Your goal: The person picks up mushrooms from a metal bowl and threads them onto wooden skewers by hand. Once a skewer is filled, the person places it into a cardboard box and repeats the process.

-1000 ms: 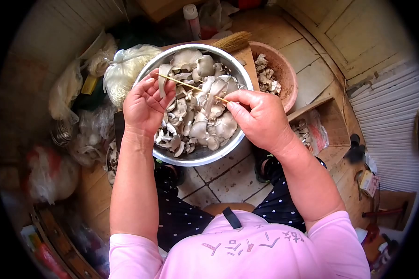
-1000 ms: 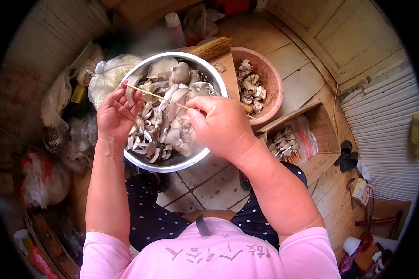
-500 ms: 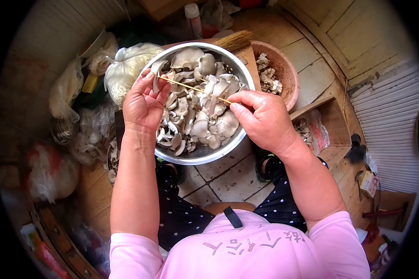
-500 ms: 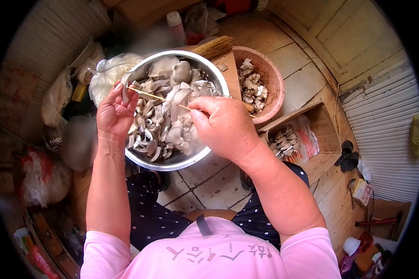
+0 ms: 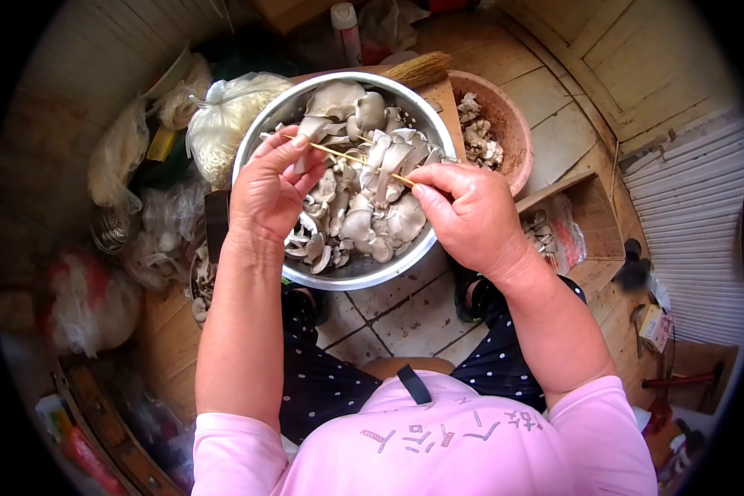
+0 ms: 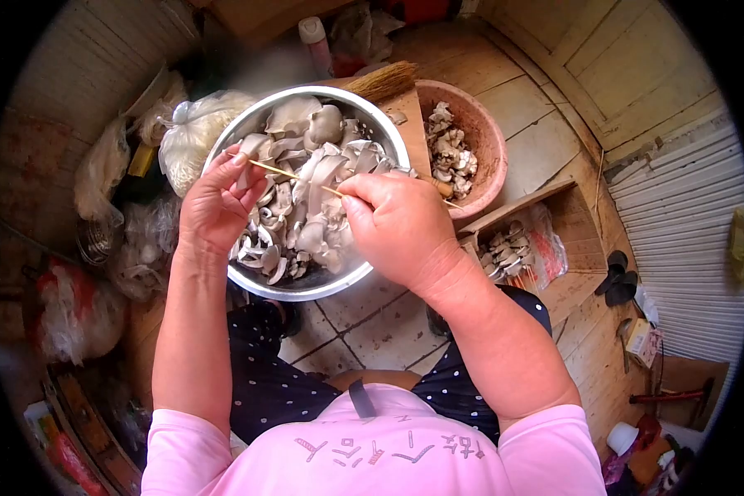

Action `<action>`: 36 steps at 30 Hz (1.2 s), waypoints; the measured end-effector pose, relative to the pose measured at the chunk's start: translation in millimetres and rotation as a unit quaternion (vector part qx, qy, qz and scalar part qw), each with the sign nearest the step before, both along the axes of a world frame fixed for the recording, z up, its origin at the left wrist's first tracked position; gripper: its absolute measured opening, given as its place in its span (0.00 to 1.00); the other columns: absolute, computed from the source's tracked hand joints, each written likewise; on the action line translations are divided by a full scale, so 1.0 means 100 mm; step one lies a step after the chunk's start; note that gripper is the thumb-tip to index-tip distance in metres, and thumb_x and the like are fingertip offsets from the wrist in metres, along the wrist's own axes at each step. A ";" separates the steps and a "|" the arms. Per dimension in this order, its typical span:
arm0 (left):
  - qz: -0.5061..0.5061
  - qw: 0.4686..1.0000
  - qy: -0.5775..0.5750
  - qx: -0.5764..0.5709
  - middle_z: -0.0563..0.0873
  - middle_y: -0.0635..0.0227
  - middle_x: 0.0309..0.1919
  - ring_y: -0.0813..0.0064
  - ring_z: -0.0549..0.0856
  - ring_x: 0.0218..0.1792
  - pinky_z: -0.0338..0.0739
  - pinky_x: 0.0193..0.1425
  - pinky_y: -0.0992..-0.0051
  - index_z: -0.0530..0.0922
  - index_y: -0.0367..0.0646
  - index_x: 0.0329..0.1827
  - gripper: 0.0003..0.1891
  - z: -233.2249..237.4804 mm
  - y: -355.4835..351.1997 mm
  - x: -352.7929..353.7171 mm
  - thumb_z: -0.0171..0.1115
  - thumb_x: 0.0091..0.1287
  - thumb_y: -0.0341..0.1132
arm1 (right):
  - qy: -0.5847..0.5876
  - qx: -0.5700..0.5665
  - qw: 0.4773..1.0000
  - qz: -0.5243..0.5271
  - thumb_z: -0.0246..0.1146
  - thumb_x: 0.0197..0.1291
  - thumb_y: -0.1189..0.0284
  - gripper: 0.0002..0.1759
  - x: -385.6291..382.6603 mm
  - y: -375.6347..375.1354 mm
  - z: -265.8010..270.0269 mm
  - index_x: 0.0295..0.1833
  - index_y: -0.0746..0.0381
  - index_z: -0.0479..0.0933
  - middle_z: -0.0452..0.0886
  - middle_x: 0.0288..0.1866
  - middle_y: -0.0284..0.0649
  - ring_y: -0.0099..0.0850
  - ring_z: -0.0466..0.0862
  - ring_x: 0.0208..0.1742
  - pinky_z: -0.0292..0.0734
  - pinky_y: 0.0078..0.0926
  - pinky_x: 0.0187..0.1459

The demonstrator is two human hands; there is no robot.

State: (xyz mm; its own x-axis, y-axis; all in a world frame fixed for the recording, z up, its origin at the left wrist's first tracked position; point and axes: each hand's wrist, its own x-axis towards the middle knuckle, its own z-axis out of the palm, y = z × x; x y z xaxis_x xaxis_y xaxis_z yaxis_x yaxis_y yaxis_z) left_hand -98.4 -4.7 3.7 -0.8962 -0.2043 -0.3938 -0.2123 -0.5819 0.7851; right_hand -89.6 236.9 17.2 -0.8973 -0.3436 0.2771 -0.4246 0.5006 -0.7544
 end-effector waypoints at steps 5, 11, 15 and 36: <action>-0.075 0.997 -0.029 -0.007 0.86 0.64 0.40 0.72 0.87 0.42 0.84 0.51 0.69 0.76 0.40 0.53 0.16 -0.03 0.31 0.08 0.67 0.63 0.25 | -0.019 0.000 1.000 -0.007 0.63 0.57 0.71 0.09 0.01 -0.05 -0.04 0.40 0.62 0.84 0.85 0.35 0.48 0.45 0.85 0.38 0.80 0.38 0.43; -0.073 0.997 -0.017 -0.031 0.86 0.64 0.42 0.72 0.87 0.41 0.85 0.49 0.69 0.76 0.39 0.53 0.14 -0.01 0.37 0.08 0.66 0.65 0.27 | -0.010 -0.002 1.000 -0.011 0.62 0.57 0.71 0.09 -0.01 -0.04 -0.05 0.40 0.62 0.84 0.85 0.35 0.48 0.45 0.85 0.38 0.80 0.38 0.43; -0.090 0.995 -0.006 -0.035 0.85 0.65 0.42 0.74 0.86 0.40 0.83 0.46 0.73 0.77 0.39 0.53 0.17 0.10 0.25 0.08 0.69 0.63 0.30 | -0.027 -0.020 0.999 -0.018 0.63 0.57 0.71 0.09 -0.03 -0.02 -0.03 0.40 0.62 0.84 0.85 0.36 0.48 0.45 0.86 0.38 0.81 0.36 0.43; -0.248 0.643 -0.166 -0.706 0.87 0.60 0.28 0.66 0.86 0.32 0.80 0.40 0.69 0.85 0.40 0.36 0.09 -0.28 -0.72 0.22 0.67 0.52 0.28 | -0.031 -0.012 0.999 0.012 0.63 0.59 0.71 0.09 0.03 -0.12 0.02 0.42 0.63 0.84 0.85 0.35 0.48 0.44 0.86 0.37 0.81 0.37 0.42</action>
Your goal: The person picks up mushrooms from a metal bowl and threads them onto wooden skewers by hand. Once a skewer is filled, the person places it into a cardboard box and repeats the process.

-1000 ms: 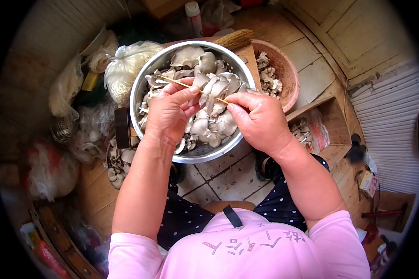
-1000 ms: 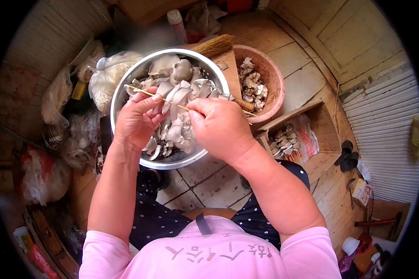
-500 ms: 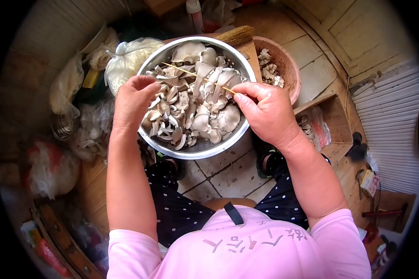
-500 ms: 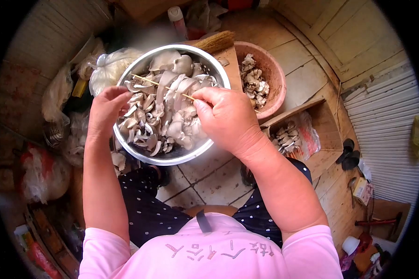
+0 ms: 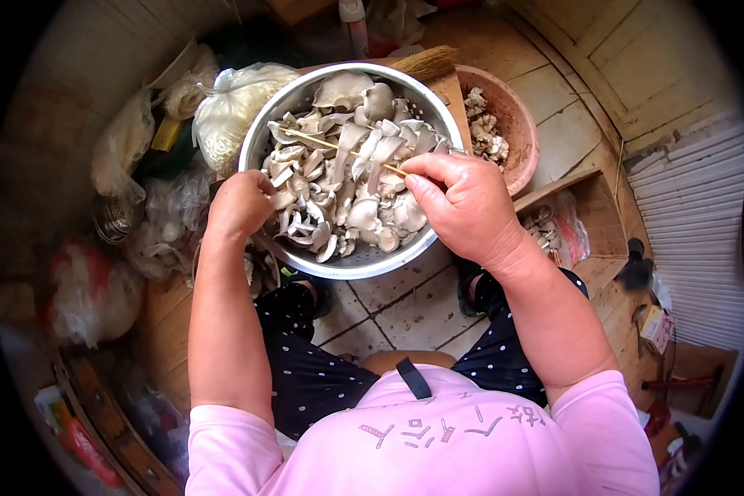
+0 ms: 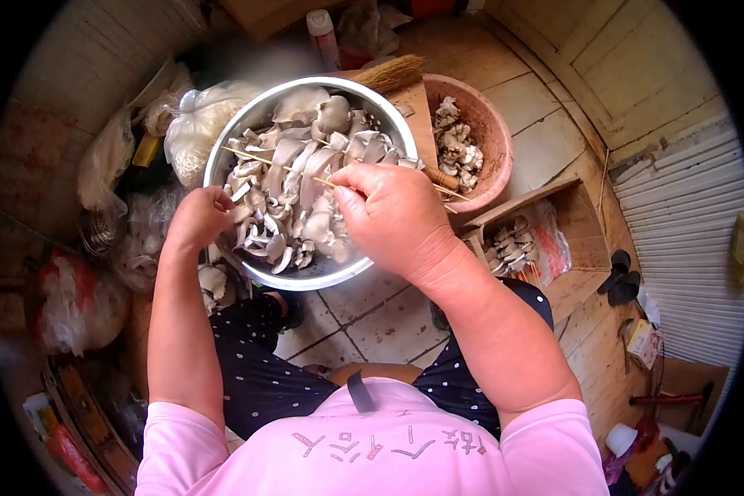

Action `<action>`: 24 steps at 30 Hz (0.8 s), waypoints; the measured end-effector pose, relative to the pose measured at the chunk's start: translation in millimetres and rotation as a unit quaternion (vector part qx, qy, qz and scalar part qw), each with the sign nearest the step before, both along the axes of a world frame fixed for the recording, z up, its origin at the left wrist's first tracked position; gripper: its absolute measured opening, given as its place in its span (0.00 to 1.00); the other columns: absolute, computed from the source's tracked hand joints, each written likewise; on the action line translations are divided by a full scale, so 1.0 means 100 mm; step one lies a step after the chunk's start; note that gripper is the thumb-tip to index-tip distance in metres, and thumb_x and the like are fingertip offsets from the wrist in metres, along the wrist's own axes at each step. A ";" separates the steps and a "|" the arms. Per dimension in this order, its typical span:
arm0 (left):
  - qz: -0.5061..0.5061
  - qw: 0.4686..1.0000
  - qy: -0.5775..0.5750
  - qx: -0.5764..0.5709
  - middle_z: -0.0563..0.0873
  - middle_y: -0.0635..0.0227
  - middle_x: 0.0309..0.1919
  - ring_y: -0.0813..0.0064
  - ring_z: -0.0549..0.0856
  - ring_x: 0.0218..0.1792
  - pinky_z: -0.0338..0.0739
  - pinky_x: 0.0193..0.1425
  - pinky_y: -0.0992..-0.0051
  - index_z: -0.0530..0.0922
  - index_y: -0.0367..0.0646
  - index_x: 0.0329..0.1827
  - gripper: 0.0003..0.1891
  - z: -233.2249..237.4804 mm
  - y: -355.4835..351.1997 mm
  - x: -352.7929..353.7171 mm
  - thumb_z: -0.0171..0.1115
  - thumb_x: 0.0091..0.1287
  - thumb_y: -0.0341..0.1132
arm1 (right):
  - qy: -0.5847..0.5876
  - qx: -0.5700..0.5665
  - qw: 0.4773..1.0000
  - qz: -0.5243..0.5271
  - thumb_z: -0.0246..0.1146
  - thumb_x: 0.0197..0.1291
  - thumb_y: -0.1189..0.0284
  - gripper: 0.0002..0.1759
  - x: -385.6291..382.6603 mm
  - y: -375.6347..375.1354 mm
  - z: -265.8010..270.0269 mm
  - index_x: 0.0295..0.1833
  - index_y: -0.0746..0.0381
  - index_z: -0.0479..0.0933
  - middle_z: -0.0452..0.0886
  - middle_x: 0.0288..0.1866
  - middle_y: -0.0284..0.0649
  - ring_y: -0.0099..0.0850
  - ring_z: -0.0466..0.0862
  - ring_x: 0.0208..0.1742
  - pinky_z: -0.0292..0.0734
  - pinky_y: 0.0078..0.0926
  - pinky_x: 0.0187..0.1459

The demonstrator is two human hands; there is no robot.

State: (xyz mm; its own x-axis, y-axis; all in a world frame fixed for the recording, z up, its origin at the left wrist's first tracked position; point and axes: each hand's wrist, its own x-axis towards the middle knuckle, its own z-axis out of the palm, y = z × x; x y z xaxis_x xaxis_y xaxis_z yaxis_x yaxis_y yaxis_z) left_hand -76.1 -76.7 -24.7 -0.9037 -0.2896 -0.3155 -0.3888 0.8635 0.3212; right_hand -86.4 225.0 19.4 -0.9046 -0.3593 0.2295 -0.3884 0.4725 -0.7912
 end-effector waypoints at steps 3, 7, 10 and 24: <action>0.004 1.000 0.000 0.014 0.86 0.64 0.25 0.72 0.84 0.28 0.78 0.36 0.72 0.84 0.38 0.36 0.08 -0.02 -0.03 -0.02 0.66 0.53 0.27 | -0.002 0.008 1.000 0.004 0.62 0.60 0.70 0.10 0.00 -0.01 -0.02 0.42 0.62 0.84 0.85 0.35 0.48 0.45 0.86 0.37 0.81 0.38 0.42; 0.091 0.981 -0.019 0.171 0.86 0.62 0.27 0.70 0.86 0.27 0.80 0.34 0.73 0.82 0.39 0.40 0.10 0.17 0.02 -0.04 0.65 0.54 0.26 | 0.004 0.018 1.000 0.005 0.62 0.60 0.69 0.10 0.01 -0.03 0.01 0.42 0.61 0.84 0.85 0.35 0.48 0.45 0.86 0.37 0.81 0.38 0.42; 0.186 0.862 0.018 0.471 0.83 0.71 0.28 0.83 0.80 0.23 0.79 0.30 0.77 0.79 0.39 0.43 0.09 0.32 0.08 0.00 0.58 0.60 0.25 | -0.010 0.038 0.999 0.016 0.62 0.59 0.68 0.10 0.02 -0.03 0.01 0.41 0.60 0.84 0.85 0.35 0.47 0.46 0.85 0.37 0.81 0.39 0.42; 0.184 0.654 0.096 0.727 0.87 0.55 0.39 0.62 0.89 0.38 0.88 0.44 0.65 0.78 0.35 0.47 0.13 0.36 0.42 0.04 0.64 0.63 0.33 | 0.001 -0.006 1.000 0.007 0.63 0.59 0.69 0.09 0.02 -0.04 0.00 0.42 0.61 0.84 0.85 0.35 0.46 0.45 0.85 0.36 0.80 0.37 0.40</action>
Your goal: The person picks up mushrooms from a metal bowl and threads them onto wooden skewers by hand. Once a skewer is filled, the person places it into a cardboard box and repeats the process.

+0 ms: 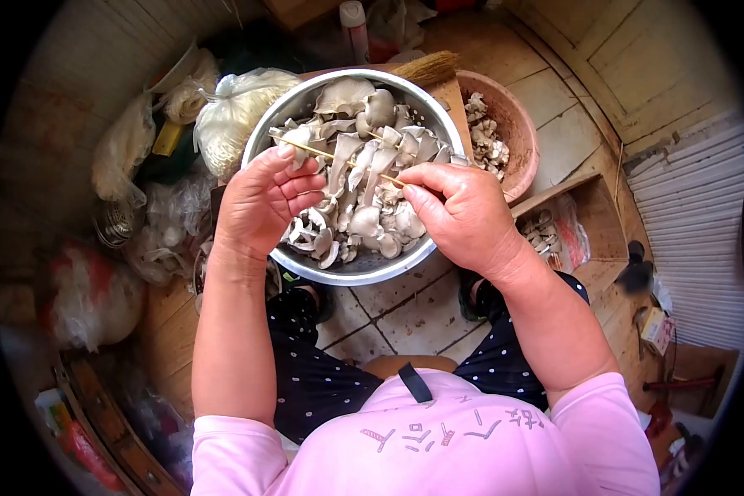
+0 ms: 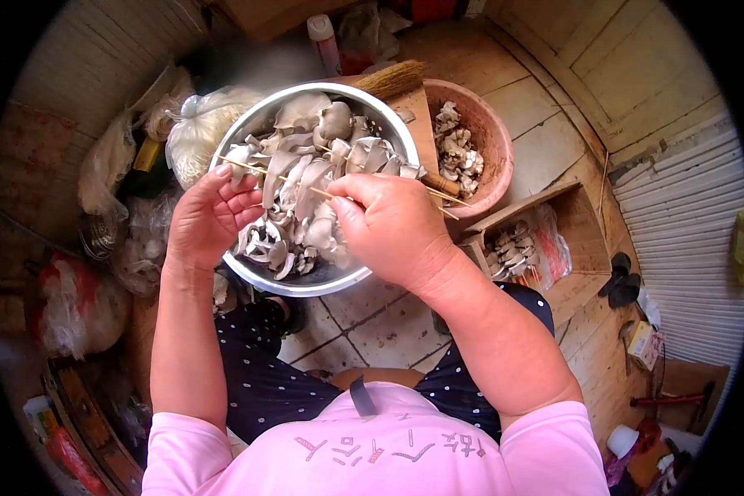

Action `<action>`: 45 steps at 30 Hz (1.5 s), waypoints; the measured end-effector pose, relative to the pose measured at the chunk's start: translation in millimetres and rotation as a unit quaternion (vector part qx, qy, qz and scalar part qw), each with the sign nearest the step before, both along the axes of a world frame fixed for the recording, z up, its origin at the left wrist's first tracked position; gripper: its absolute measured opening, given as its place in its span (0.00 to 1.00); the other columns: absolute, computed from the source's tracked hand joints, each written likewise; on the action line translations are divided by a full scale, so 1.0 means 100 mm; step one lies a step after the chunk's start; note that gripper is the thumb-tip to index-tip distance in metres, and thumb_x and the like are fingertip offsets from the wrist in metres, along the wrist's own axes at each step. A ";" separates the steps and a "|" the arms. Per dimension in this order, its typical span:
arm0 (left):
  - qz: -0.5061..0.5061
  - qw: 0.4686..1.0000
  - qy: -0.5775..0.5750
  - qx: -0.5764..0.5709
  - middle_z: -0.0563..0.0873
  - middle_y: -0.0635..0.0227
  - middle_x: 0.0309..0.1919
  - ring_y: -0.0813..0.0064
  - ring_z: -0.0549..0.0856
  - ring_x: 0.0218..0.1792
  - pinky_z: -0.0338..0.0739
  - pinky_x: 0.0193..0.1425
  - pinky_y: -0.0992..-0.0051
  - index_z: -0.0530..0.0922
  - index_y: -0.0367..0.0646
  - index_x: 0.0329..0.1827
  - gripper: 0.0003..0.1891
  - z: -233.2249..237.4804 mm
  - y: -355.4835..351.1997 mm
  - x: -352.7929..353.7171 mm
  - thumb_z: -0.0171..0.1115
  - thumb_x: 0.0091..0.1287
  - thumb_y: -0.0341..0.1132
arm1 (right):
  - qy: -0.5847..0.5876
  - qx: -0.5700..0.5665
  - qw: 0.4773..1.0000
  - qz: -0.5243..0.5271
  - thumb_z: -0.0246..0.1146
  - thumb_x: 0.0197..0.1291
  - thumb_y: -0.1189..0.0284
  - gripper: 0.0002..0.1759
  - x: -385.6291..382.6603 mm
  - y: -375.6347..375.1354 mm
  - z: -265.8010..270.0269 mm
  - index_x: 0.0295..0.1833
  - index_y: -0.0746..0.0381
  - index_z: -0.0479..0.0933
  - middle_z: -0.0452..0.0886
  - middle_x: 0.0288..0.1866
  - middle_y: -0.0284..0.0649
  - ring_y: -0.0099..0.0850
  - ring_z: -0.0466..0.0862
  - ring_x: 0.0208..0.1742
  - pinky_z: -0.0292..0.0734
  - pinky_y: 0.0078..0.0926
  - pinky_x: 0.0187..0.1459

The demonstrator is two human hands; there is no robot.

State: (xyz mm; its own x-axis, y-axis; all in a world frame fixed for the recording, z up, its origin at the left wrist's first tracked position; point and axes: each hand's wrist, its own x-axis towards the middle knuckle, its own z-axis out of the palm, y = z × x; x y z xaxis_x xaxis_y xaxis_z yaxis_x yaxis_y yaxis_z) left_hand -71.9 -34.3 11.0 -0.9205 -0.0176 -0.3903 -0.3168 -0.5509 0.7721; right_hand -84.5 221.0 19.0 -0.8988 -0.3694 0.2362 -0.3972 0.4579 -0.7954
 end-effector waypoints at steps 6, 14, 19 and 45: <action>0.048 0.998 -0.012 0.044 0.88 0.56 0.37 0.62 0.89 0.39 0.87 0.46 0.63 0.79 0.35 0.43 0.12 -0.11 -0.02 -0.08 0.57 0.66 0.35 | 0.004 0.006 1.000 0.004 0.63 0.59 0.69 0.09 0.00 0.00 0.00 0.41 0.61 0.84 0.85 0.34 0.46 0.45 0.85 0.36 0.80 0.37 0.40; 0.094 0.989 -0.020 0.108 0.89 0.62 0.32 0.67 0.89 0.36 0.85 0.51 0.62 0.81 0.36 0.40 0.13 -0.15 -0.15 -0.11 0.57 0.69 0.38 | 0.006 0.015 1.000 0.011 0.63 0.59 0.69 0.09 0.01 0.02 0.01 0.40 0.60 0.84 0.85 0.33 0.46 0.45 0.85 0.35 0.80 0.39 0.40; 0.117 0.987 -0.025 0.105 0.88 0.62 0.31 0.69 0.89 0.33 0.85 0.49 0.61 0.81 0.36 0.40 0.12 -0.16 -0.15 -0.12 0.57 0.68 0.38 | 0.002 0.021 1.000 0.017 0.63 0.58 0.69 0.09 0.02 0.02 0.02 0.40 0.59 0.84 0.85 0.33 0.47 0.46 0.85 0.35 0.80 0.39 0.40; 0.061 0.984 -0.044 -0.161 0.87 0.63 0.34 0.73 0.88 0.33 0.85 0.43 0.69 0.80 0.39 0.45 0.10 0.03 0.28 0.02 0.63 0.68 0.36 | 0.032 0.005 0.999 -0.009 0.64 0.56 0.72 0.09 0.05 0.02 -0.10 0.41 0.61 0.85 0.86 0.36 0.46 0.44 0.86 0.38 0.81 0.36 0.43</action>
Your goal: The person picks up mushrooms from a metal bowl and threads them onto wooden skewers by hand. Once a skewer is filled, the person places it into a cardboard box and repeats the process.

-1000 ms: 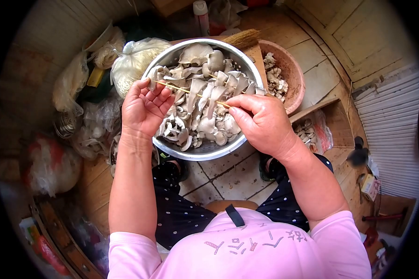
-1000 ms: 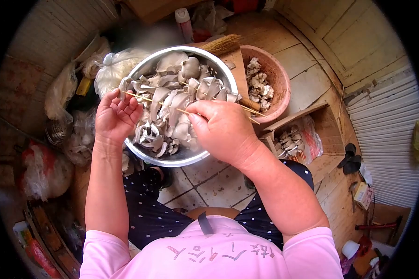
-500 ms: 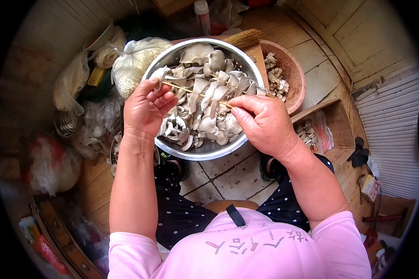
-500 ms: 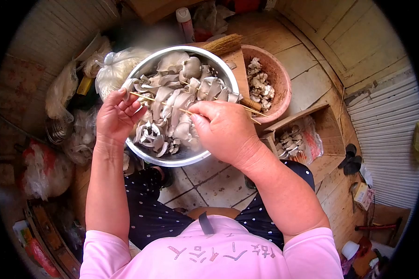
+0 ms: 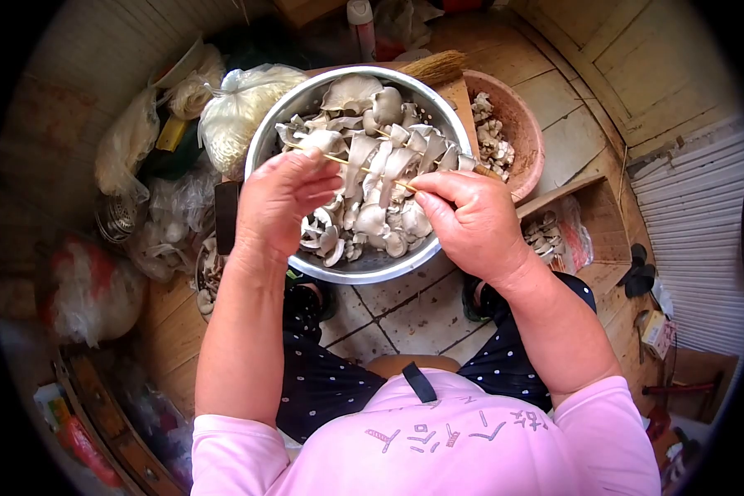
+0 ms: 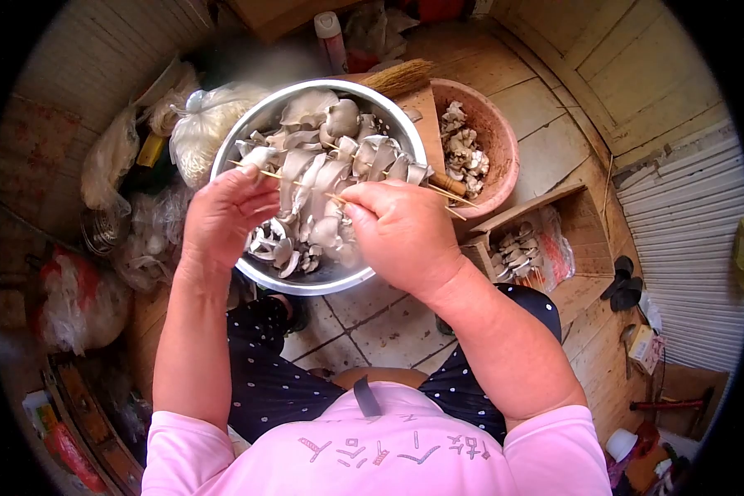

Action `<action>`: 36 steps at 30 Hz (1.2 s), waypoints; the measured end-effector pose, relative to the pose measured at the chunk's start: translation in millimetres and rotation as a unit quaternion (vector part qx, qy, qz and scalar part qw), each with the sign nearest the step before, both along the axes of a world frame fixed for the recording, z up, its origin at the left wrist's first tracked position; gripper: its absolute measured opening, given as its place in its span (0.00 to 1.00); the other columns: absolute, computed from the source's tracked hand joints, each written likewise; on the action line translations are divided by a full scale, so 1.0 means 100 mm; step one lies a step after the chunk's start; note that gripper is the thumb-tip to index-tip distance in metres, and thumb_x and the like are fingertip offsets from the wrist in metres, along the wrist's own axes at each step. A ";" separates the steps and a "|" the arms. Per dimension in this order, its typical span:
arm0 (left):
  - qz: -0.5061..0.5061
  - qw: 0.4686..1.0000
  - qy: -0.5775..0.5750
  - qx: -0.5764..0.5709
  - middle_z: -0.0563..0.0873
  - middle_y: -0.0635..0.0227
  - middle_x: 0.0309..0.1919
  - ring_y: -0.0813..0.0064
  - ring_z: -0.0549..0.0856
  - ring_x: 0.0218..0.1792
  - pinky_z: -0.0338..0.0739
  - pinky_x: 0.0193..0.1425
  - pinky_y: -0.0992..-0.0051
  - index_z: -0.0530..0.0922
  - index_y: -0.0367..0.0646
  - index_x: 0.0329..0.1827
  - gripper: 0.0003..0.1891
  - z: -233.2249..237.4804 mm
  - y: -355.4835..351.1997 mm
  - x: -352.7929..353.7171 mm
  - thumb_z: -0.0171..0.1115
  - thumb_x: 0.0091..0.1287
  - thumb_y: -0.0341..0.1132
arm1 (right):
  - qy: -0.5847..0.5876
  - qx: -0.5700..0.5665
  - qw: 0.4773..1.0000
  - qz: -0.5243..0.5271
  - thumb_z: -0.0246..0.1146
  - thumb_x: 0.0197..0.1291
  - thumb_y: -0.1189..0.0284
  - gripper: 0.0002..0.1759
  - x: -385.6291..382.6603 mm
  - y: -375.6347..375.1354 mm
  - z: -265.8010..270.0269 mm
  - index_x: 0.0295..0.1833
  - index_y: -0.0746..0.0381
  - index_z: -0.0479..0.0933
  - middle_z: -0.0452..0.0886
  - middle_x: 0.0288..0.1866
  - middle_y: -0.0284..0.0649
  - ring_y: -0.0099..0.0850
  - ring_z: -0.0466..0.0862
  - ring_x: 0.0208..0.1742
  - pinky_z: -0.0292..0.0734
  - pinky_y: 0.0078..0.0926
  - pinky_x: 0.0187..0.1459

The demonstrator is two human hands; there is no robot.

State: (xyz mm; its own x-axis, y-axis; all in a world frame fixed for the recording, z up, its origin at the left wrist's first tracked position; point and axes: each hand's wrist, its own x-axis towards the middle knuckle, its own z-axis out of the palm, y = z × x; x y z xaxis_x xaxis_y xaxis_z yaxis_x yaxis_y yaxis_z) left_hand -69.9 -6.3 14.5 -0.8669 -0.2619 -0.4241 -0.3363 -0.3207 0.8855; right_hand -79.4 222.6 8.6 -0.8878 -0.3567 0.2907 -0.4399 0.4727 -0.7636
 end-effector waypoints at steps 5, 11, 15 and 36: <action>-0.024 0.999 0.013 0.043 0.82 0.74 0.28 0.76 0.86 0.30 0.86 0.41 0.67 0.80 0.43 0.39 0.06 0.00 0.17 0.05 0.65 0.67 0.35 | -0.008 -0.011 1.000 0.001 0.64 0.56 0.72 0.09 0.00 -0.06 -0.01 0.41 0.61 0.85 0.85 0.36 0.46 0.44 0.85 0.38 0.81 0.36 0.43; -0.026 0.998 0.027 0.040 0.85 0.70 0.31 0.74 0.87 0.32 0.85 0.41 0.68 0.80 0.42 0.42 0.09 -0.02 0.07 0.01 0.63 0.68 0.38 | 0.001 -0.010 1.000 -0.001 0.64 0.57 0.72 0.09 -0.03 -0.03 0.05 0.42 0.61 0.85 0.85 0.36 0.47 0.44 0.86 0.38 0.81 0.36 0.42; -0.016 0.995 0.050 -0.083 0.87 0.64 0.36 0.75 0.87 0.34 0.83 0.41 0.75 0.81 0.40 0.46 0.12 0.03 -0.13 -0.03 0.63 0.68 0.40 | 0.010 -0.021 1.000 -0.013 0.64 0.58 0.75 0.08 -0.08 0.04 0.05 0.42 0.65 0.84 0.86 0.36 0.47 0.39 0.86 0.37 0.80 0.31 0.42; -0.389 0.614 -0.074 -0.683 0.85 0.59 0.44 0.57 0.85 0.46 0.80 0.50 0.62 0.88 0.53 0.39 0.10 -0.58 -0.05 -0.08 0.60 0.58 0.33 | 0.007 -0.005 1.000 0.006 0.63 0.58 0.71 0.09 -0.04 0.01 0.08 0.42 0.61 0.84 0.85 0.36 0.46 0.45 0.85 0.38 0.80 0.38 0.42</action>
State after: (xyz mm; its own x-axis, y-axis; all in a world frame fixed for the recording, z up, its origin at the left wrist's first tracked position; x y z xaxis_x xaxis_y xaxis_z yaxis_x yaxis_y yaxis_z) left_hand -78.4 -11.2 -43.1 -0.9333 0.0073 -0.3590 -0.0275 0.9954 0.0918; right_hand -83.6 223.8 17.1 -0.8791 -0.3644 0.3074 -0.4567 0.4588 -0.7622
